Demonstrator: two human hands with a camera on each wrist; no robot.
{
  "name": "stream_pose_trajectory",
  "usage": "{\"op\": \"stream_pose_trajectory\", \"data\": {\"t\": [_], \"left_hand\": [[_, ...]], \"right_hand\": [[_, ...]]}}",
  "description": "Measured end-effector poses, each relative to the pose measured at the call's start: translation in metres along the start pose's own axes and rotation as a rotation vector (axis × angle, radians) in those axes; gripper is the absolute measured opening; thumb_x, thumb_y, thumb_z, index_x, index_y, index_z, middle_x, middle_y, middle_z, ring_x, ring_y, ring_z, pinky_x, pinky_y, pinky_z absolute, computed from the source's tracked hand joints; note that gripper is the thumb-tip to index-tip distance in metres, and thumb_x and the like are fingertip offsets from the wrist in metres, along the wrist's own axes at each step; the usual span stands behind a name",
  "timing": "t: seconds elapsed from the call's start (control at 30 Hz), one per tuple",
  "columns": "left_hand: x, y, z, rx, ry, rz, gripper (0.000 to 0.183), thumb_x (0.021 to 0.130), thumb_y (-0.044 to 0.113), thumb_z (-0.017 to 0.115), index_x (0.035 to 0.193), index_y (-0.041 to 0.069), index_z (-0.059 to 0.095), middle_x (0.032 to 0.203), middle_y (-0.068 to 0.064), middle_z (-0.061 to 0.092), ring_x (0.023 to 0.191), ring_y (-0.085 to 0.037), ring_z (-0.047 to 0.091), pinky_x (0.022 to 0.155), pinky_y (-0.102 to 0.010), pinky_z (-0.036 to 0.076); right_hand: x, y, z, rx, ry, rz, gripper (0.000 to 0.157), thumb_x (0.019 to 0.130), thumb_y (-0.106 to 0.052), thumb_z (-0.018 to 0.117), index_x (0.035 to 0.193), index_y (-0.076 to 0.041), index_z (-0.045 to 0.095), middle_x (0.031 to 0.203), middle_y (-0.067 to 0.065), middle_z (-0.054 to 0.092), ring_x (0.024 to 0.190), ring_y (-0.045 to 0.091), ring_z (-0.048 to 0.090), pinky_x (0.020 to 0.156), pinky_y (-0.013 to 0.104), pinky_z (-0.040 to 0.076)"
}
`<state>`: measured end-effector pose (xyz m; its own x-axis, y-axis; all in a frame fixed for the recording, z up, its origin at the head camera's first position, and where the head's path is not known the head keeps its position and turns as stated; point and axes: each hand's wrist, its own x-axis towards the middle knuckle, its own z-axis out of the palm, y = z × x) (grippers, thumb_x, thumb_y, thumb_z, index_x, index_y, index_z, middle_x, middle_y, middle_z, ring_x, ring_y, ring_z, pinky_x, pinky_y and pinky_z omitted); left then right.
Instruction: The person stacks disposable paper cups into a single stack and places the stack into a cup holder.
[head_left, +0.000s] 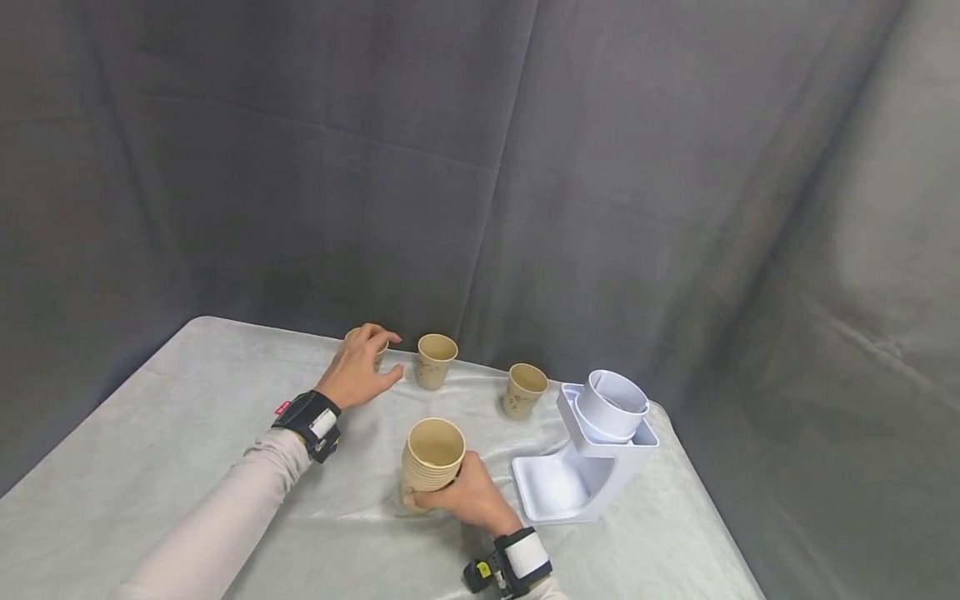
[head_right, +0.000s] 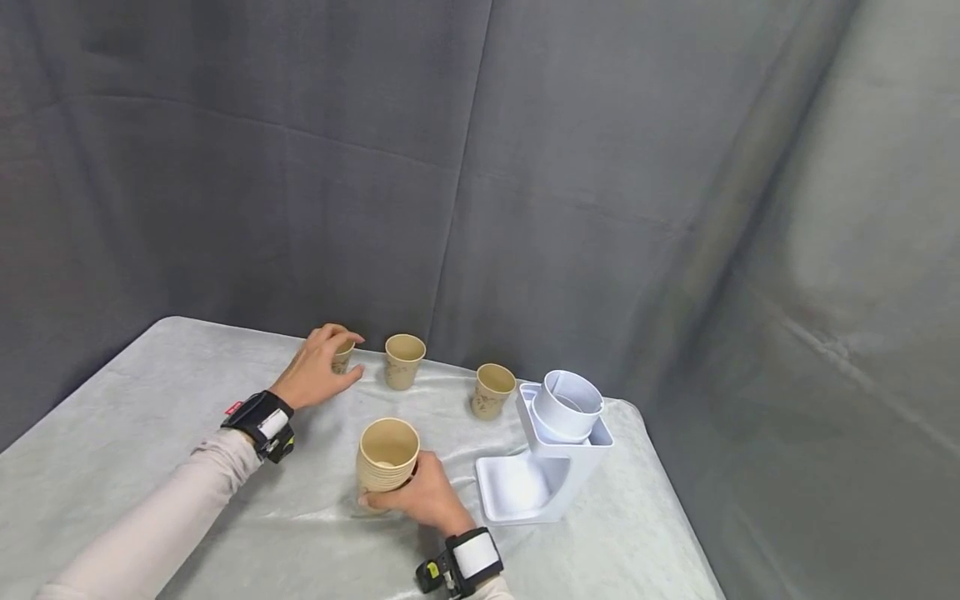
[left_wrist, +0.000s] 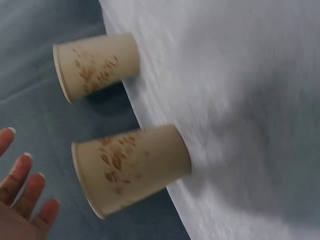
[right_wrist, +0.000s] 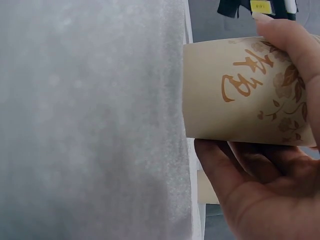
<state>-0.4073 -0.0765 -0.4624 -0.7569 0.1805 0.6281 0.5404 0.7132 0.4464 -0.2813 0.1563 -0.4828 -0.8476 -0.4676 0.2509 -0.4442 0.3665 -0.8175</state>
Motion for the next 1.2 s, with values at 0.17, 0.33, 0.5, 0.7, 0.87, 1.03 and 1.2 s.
{"op": "stream_pose_trajectory", "data": {"t": [0.17, 0.33, 0.5, 0.7, 0.87, 1.03, 1.2], "left_hand": [[0.008, -0.011, 0.006, 0.138, -0.091, -0.060, 0.051, 0.076, 0.043, 0.061, 0.120, 0.016, 0.057, 0.118, -0.011, 0.044, 0.113, -0.036, 0.038, 0.091, -0.053, 0.031], [0.013, -0.020, 0.013, 0.237, -0.145, -0.067, 0.061, 0.075, 0.046, 0.058, 0.127, 0.015, 0.053, 0.131, -0.018, 0.037, 0.123, -0.040, 0.029, 0.097, -0.057, 0.028], [0.015, -0.031, 0.020, 0.304, -0.173, -0.067, 0.067, 0.075, 0.046, 0.058, 0.133, 0.015, 0.049, 0.139, -0.021, 0.030, 0.126, -0.042, 0.024, 0.101, -0.059, 0.022], [0.014, -0.041, 0.021, 0.354, -0.208, -0.091, 0.068, 0.075, 0.040, 0.060, 0.136, 0.012, 0.045, 0.144, -0.021, 0.026, 0.130, -0.048, 0.017, 0.104, -0.063, 0.014], [0.011, -0.046, 0.021, 0.344, -0.262, -0.145, 0.067, 0.077, 0.032, 0.059, 0.138, 0.012, 0.041, 0.141, -0.023, 0.032, 0.128, -0.048, 0.021, 0.103, -0.062, 0.020], [0.009, -0.051, 0.023, 0.305, -0.265, -0.173, 0.063, 0.077, 0.028, 0.058, 0.137, 0.014, 0.043, 0.136, -0.020, 0.036, 0.124, -0.045, 0.027, 0.092, -0.061, 0.037], [0.008, -0.052, 0.024, 0.295, -0.238, -0.201, 0.056, 0.080, 0.027, 0.056, 0.134, 0.015, 0.045, 0.133, -0.018, 0.038, 0.120, -0.047, 0.031, 0.088, -0.061, 0.040]], "right_hand": [[-0.002, 0.003, 0.002, 0.006, -0.001, -0.009, 0.062, 0.062, -0.021, 0.082, 0.118, -0.013, 0.056, 0.105, 0.002, 0.064, 0.094, 0.018, 0.060, 0.084, 0.033, 0.047], [-0.005, 0.002, 0.004, -0.005, 0.010, -0.031, 0.058, 0.061, -0.021, 0.082, 0.114, -0.014, 0.058, 0.101, -0.001, 0.065, 0.090, 0.014, 0.061, 0.082, 0.031, 0.048], [-0.006, 0.000, 0.006, 0.013, 0.001, -0.027, 0.058, 0.061, -0.018, 0.082, 0.113, -0.016, 0.058, 0.101, -0.001, 0.065, 0.091, 0.014, 0.061, 0.083, 0.031, 0.048], [-0.005, -0.001, 0.008, 0.003, -0.002, -0.012, 0.059, 0.060, -0.019, 0.083, 0.113, -0.016, 0.058, 0.102, -0.001, 0.065, 0.092, 0.015, 0.061, 0.083, 0.030, 0.048], [-0.005, -0.001, 0.010, 0.018, -0.003, -0.018, 0.060, 0.060, -0.019, 0.083, 0.114, -0.015, 0.058, 0.102, 0.000, 0.065, 0.092, 0.015, 0.061, 0.084, 0.031, 0.047], [-0.005, 0.000, 0.011, 0.018, 0.001, -0.021, 0.060, 0.060, -0.019, 0.083, 0.114, -0.015, 0.058, 0.102, -0.001, 0.065, 0.092, 0.014, 0.060, 0.084, 0.031, 0.047], [-0.004, -0.001, 0.009, 0.006, -0.003, -0.021, 0.060, 0.060, -0.018, 0.083, 0.114, -0.013, 0.058, 0.103, 0.001, 0.065, 0.093, 0.016, 0.060, 0.084, 0.030, 0.047]]}}
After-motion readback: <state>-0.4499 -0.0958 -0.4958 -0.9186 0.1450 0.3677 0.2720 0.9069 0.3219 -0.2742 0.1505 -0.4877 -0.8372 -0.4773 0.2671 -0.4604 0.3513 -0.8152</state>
